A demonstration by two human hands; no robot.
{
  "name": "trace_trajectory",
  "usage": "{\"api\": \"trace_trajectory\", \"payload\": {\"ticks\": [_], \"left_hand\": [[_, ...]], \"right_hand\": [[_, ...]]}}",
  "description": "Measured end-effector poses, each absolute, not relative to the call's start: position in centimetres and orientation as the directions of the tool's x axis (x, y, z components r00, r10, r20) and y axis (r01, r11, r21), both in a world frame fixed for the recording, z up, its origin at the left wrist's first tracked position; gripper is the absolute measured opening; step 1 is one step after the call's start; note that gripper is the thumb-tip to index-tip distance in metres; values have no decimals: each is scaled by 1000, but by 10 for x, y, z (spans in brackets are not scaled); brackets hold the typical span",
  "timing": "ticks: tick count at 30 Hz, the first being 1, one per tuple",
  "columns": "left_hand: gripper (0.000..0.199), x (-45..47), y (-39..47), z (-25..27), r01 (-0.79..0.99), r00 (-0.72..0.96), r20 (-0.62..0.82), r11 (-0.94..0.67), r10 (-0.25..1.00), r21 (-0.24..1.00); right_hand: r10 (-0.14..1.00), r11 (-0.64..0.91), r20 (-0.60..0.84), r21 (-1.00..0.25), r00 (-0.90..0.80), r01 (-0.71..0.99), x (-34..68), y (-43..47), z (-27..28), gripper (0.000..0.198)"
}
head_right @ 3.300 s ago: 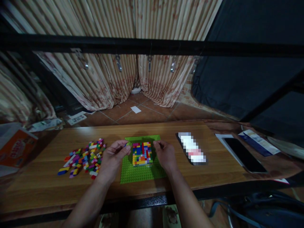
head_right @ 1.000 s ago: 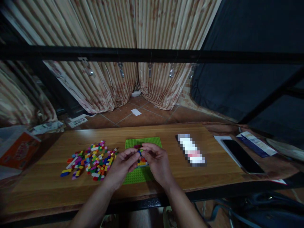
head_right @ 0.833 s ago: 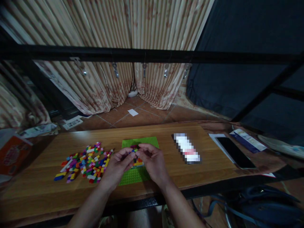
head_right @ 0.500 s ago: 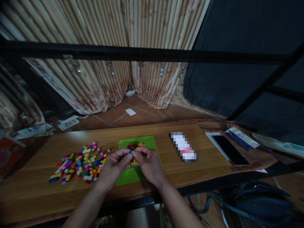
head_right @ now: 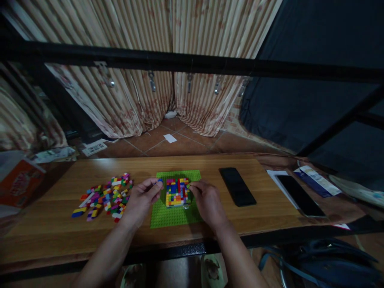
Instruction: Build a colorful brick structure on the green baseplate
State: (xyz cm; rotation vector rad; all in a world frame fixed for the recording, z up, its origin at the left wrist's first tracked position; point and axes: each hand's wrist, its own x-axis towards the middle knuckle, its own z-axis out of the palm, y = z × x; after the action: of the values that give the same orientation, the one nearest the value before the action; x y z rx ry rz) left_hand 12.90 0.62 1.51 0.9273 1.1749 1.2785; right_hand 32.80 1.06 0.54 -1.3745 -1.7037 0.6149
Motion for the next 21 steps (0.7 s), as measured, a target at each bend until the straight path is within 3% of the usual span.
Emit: {"api": "trace_trajectory", "payload": {"ticks": [11, 21], "left_hand": [[27, 133, 6, 17, -215, -92, -135, 113, 987, 970], [29, 132, 6, 16, -216, -88, -130, 108, 988, 970]], "right_hand": [[939, 331, 302, -651, -166, 684, 317, 17, -5, 18], [940, 319, 319, -700, -120, 639, 308, 23, -5, 17]]}}
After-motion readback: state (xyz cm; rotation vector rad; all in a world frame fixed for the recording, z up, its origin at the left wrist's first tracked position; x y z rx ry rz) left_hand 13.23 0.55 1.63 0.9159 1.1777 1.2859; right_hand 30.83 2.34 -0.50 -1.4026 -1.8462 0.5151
